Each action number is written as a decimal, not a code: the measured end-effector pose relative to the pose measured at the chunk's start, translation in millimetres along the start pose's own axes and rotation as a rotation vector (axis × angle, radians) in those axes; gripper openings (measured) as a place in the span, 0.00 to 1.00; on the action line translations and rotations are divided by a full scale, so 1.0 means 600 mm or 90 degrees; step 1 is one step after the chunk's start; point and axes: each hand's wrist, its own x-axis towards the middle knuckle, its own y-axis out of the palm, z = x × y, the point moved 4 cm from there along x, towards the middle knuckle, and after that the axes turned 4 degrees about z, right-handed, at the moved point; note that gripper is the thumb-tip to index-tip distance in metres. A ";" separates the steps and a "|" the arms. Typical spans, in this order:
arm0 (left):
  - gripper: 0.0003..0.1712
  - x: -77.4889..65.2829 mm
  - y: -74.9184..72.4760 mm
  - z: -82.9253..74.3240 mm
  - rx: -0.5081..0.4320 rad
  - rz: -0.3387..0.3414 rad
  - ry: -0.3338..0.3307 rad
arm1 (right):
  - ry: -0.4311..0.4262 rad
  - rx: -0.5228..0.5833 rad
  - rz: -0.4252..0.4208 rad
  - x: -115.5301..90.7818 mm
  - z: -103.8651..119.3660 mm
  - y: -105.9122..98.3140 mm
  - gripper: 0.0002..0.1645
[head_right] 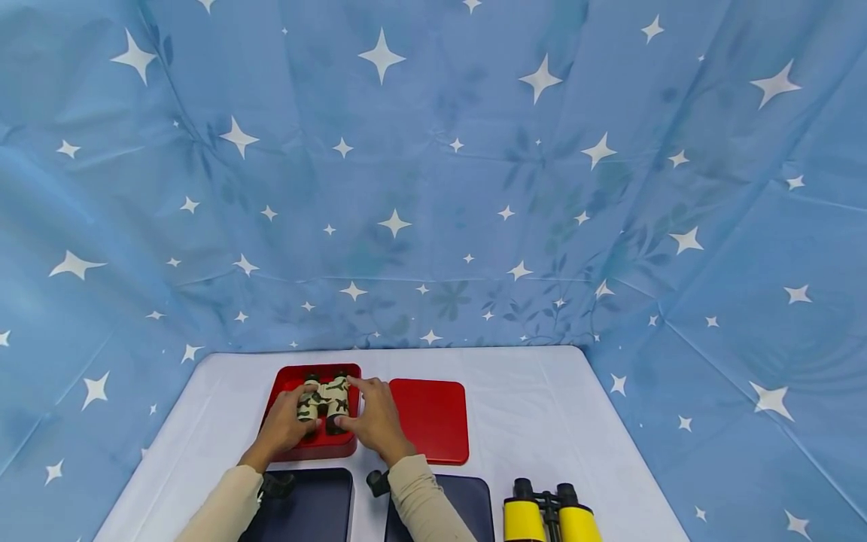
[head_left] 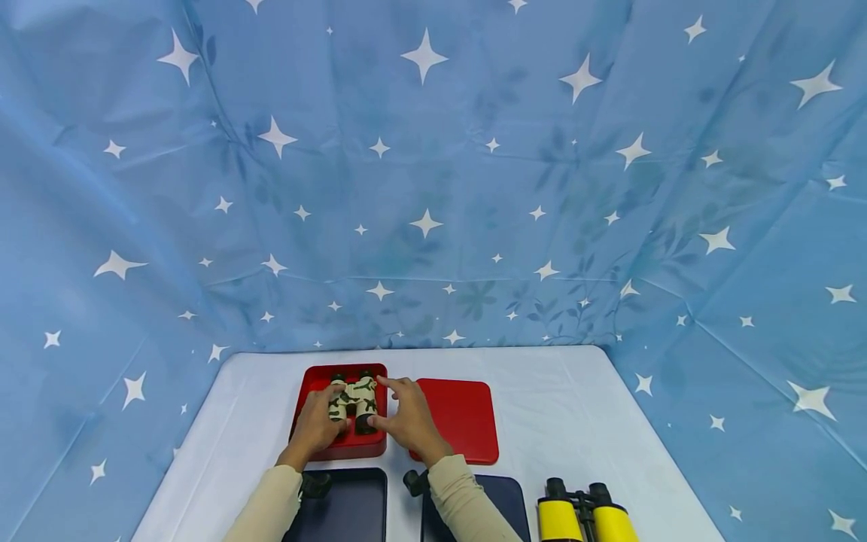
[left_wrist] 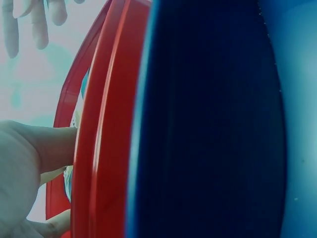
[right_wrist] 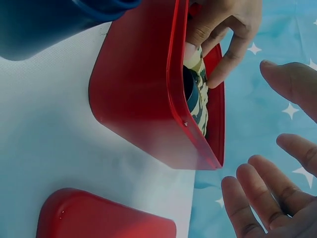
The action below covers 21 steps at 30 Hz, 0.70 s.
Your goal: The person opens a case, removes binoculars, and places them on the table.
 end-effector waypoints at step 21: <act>0.37 0.001 -0.007 0.004 -0.092 0.006 -0.040 | -0.007 0.022 0.024 0.009 0.003 0.023 0.42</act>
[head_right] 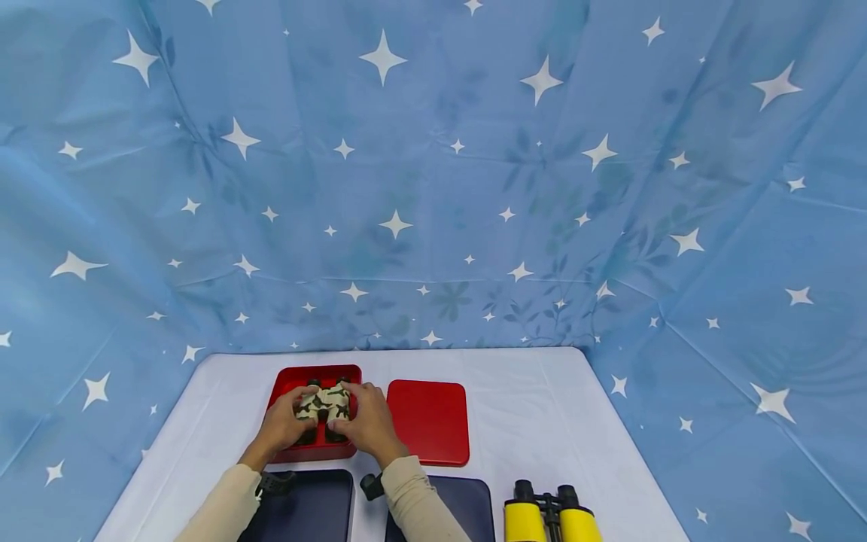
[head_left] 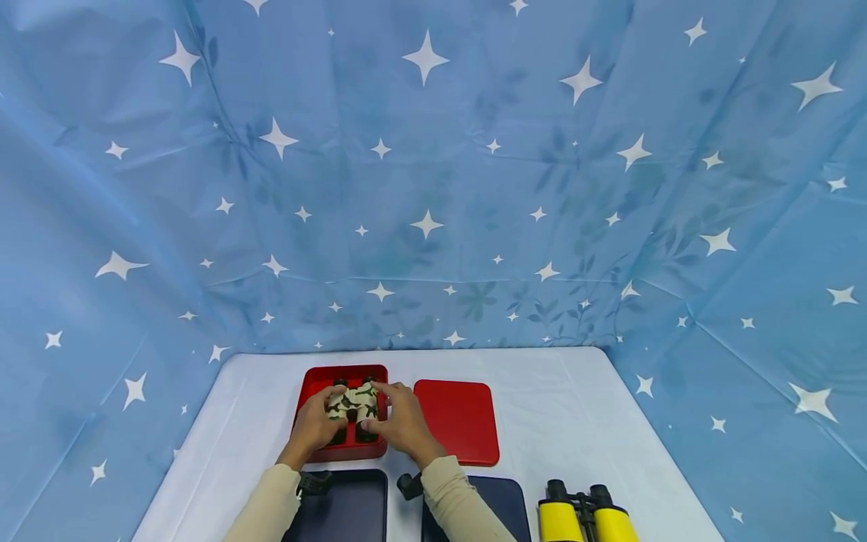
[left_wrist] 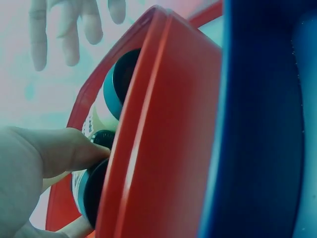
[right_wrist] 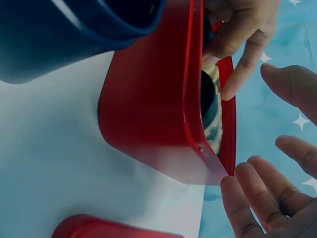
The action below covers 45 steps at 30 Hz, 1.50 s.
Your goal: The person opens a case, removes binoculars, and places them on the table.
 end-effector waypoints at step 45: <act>0.42 -0.031 0.003 -0.118 0.000 -0.045 0.094 | 0.086 -0.009 -0.138 0.006 -0.002 -0.049 0.41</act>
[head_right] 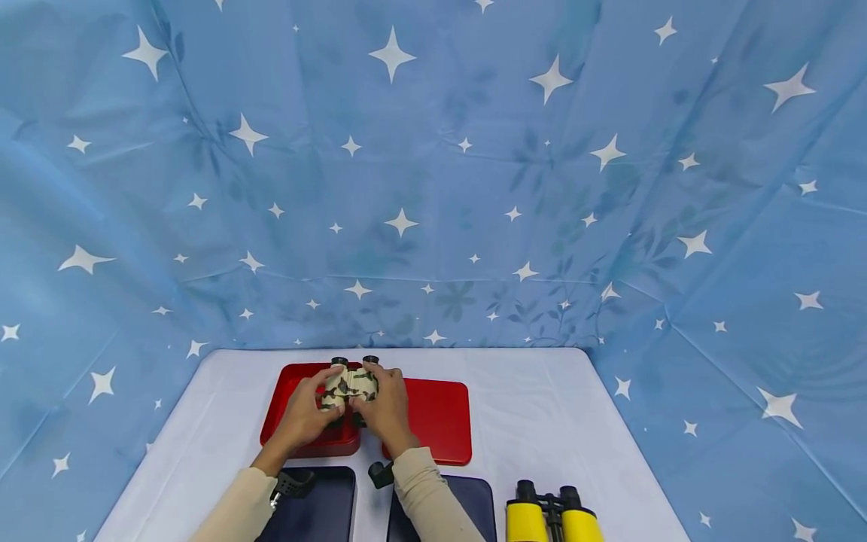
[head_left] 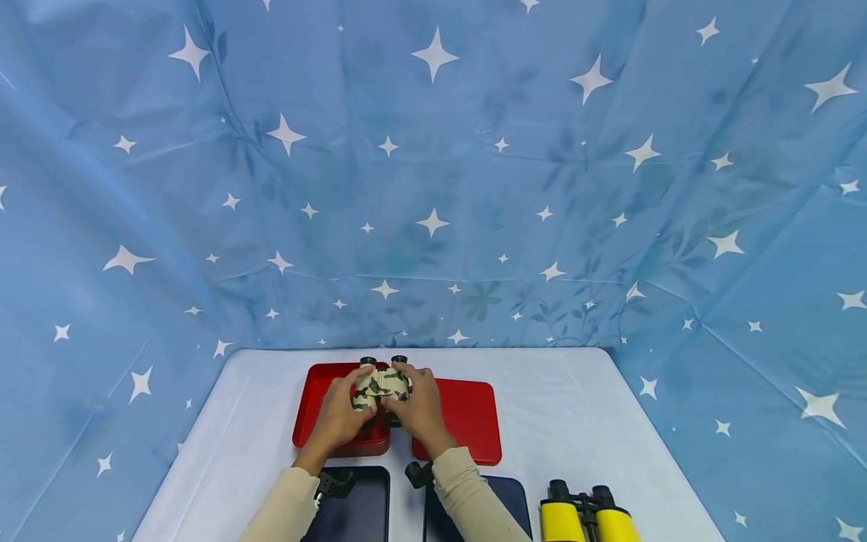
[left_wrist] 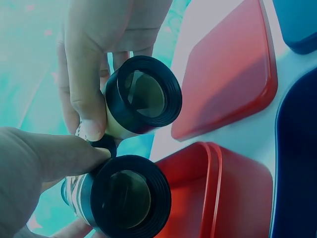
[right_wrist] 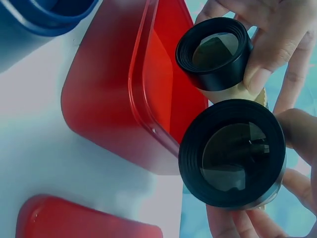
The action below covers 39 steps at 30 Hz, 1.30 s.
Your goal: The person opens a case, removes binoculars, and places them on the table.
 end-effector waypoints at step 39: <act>0.33 -0.002 0.076 -0.097 -0.027 -0.054 0.068 | 0.004 0.096 -0.024 -0.047 -0.072 -0.127 0.38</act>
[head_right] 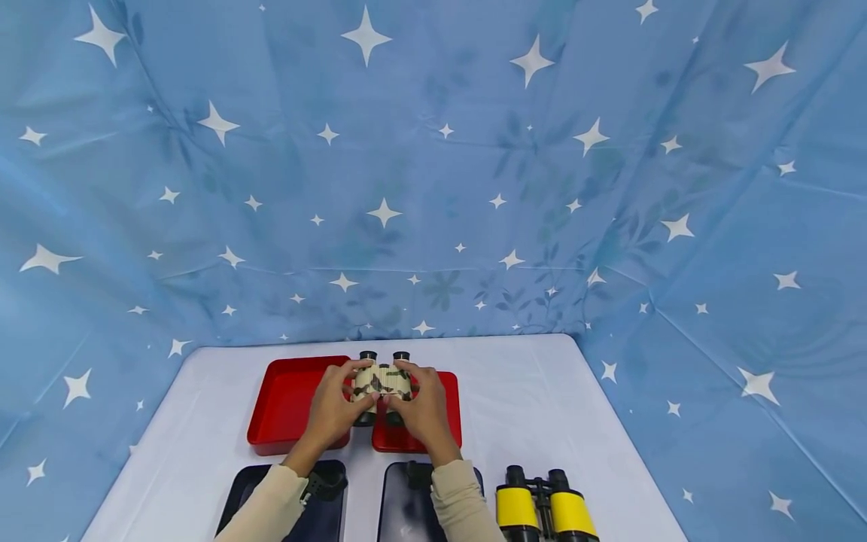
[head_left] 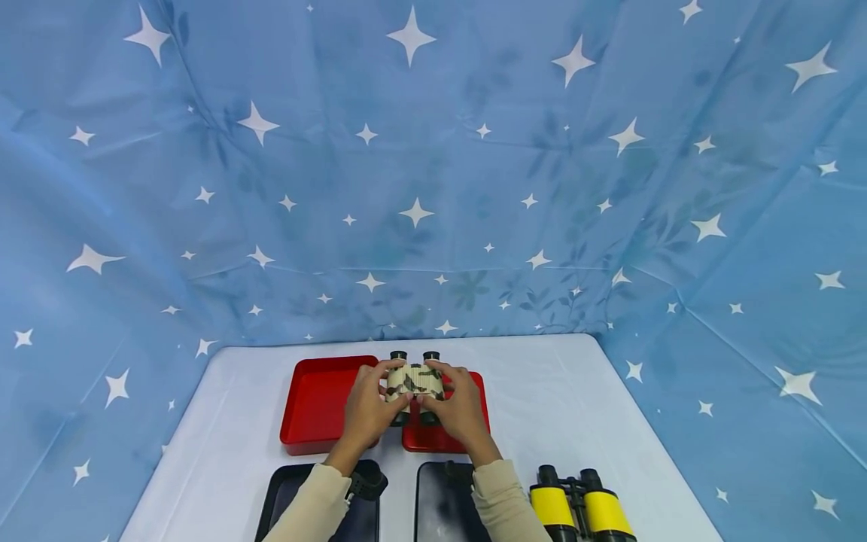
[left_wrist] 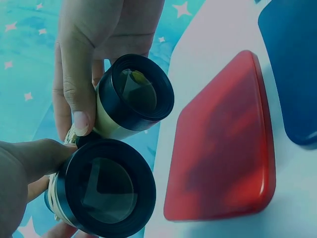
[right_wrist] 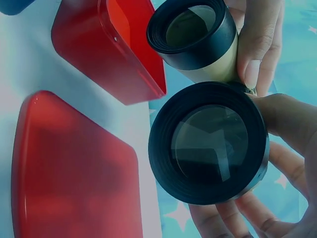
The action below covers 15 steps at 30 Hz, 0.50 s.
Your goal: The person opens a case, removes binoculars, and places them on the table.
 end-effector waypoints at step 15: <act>0.33 0.002 0.040 -0.037 -0.024 0.030 0.004 | 0.010 -0.016 -0.023 -0.018 -0.022 -0.052 0.39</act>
